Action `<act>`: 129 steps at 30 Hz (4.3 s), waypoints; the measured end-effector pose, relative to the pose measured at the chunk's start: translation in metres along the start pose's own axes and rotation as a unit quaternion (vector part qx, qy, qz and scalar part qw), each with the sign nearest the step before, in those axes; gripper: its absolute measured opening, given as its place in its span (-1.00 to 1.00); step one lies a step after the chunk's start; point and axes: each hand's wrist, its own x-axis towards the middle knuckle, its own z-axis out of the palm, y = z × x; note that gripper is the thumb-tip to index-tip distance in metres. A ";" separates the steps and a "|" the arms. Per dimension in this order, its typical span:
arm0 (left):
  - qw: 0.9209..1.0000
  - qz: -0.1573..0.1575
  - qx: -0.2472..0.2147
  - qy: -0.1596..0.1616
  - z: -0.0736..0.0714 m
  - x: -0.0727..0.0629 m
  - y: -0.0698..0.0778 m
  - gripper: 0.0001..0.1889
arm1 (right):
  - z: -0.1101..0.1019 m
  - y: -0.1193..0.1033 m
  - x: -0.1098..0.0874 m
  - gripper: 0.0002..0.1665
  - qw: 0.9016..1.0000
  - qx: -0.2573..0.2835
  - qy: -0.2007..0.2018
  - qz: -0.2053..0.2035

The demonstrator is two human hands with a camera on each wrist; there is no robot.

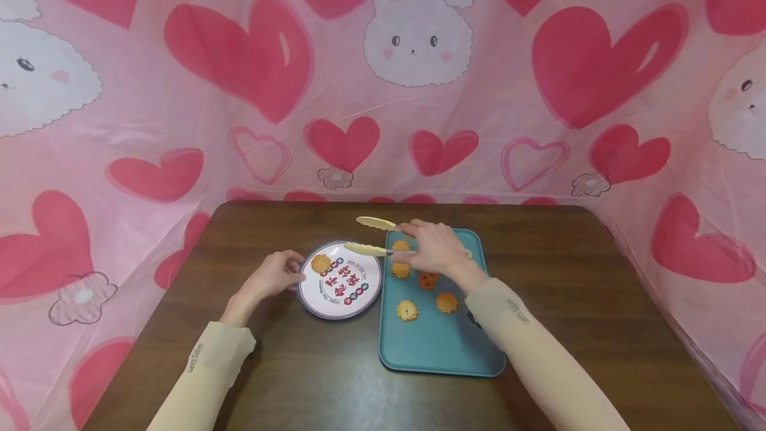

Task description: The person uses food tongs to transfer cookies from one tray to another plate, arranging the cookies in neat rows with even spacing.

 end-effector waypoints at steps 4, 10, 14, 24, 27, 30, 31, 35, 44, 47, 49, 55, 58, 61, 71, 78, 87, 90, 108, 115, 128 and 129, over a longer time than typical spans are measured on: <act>1.000 -0.002 -0.001 0.000 0.000 0.000 0.000 -0.63 | -0.005 0.014 -0.008 -0.10 1.000 -0.007 0.019 -0.004; 1.000 0.001 -0.002 0.002 -0.001 0.000 0.001 -0.63 | -0.012 0.036 -0.021 -0.09 0.999 -0.002 0.034 0.010; 1.000 0.003 -0.002 0.003 -0.001 0.000 0.001 -0.62 | -0.016 0.046 -0.029 -0.07 0.999 -0.003 0.038 0.027; 1.000 -0.002 -0.001 0.003 -0.001 -0.002 0.001 -0.61 | -0.020 0.071 -0.049 0.00 0.998 -0.011 0.029 0.056; 1.000 -0.003 -0.002 0.004 -0.001 -0.001 0.001 -0.61 | -0.021 0.077 -0.055 -0.01 0.998 -0.014 0.023 0.064; 1.000 -0.004 -0.002 0.004 -0.001 -0.001 0.001 -0.62 | -0.021 0.083 -0.061 -0.03 0.997 -0.020 0.022 0.065; 1.000 -0.004 -0.001 0.004 -0.001 -0.001 0.001 -0.61 | -0.022 0.084 -0.063 -0.04 0.997 -0.019 0.021 0.065; 1.000 -0.005 0.001 0.004 -0.001 -0.001 0.001 -0.61 | -0.021 0.089 -0.070 -0.03 0.997 -0.018 0.016 0.067; 1.000 -0.003 0.000 0.003 0.000 -0.001 0.000 -0.61 | -0.013 0.098 -0.083 -0.02 0.997 -0.008 0.011 0.070; 1.000 -0.002 0.000 0.002 0.000 -0.001 0.000 -0.61 | -0.012 0.099 -0.085 -0.01 0.997 -0.004 0.002 0.073; 1.000 -0.003 -0.001 0.002 0.001 -0.001 -0.001 -0.61 | -0.011 0.100 -0.087 -0.01 0.997 -0.003 -0.003 0.076; 1.000 -0.004 -0.001 0.002 0.001 0.001 -0.002 -0.61 | -0.007 0.103 -0.089 -0.05 0.997 -0.008 -0.008 0.077; 1.000 -0.003 -0.002 0.003 0.001 0.001 -0.002 -0.61 | -0.005 0.103 -0.090 -0.06 0.997 -0.007 -0.006 0.075; 1.000 -0.004 -0.004 0.003 0.001 0.000 -0.002 -0.60 | -0.004 0.103 -0.091 -0.07 0.997 -0.004 -0.005 0.072; 1.000 -0.008 -0.003 0.004 0.001 -0.002 0.000 -0.61 | 0.000 0.102 -0.091 -0.10 0.997 0.008 -0.006 0.078; 1.000 -0.008 -0.003 0.005 0.001 -0.001 -0.001 -0.61 | 0.000 0.103 -0.091 -0.11 0.997 0.011 -0.005 0.080; 1.000 -0.002 -0.004 0.003 0.000 -0.001 0.001 -0.61 | 0.000 0.105 -0.091 -0.12 0.997 0.020 -0.006 0.081; 1.000 -0.002 -0.003 0.003 0.000 -0.001 0.001 -0.61 | 0.000 0.105 -0.091 -0.12 0.997 0.020 -0.007 0.081; 1.000 0.000 -0.005 0.003 0.001 -0.001 0.000 -0.62 | -0.002 0.104 -0.092 -0.12 0.997 0.013 -0.003 0.074; 1.000 -0.001 -0.003 0.003 0.000 -0.001 0.000 -0.61 | -0.006 0.104 -0.091 -0.15 0.997 0.018 0.004 0.076; 1.000 -0.003 -0.004 0.000 0.000 -0.001 0.000 -0.61 | -0.016 0.096 -0.083 -0.17 0.998 0.006 0.019 0.062; 1.000 -0.005 -0.005 0.001 0.000 -0.002 0.000 -0.62 | -0.016 0.094 -0.082 -0.18 0.998 0.004 0.022 0.058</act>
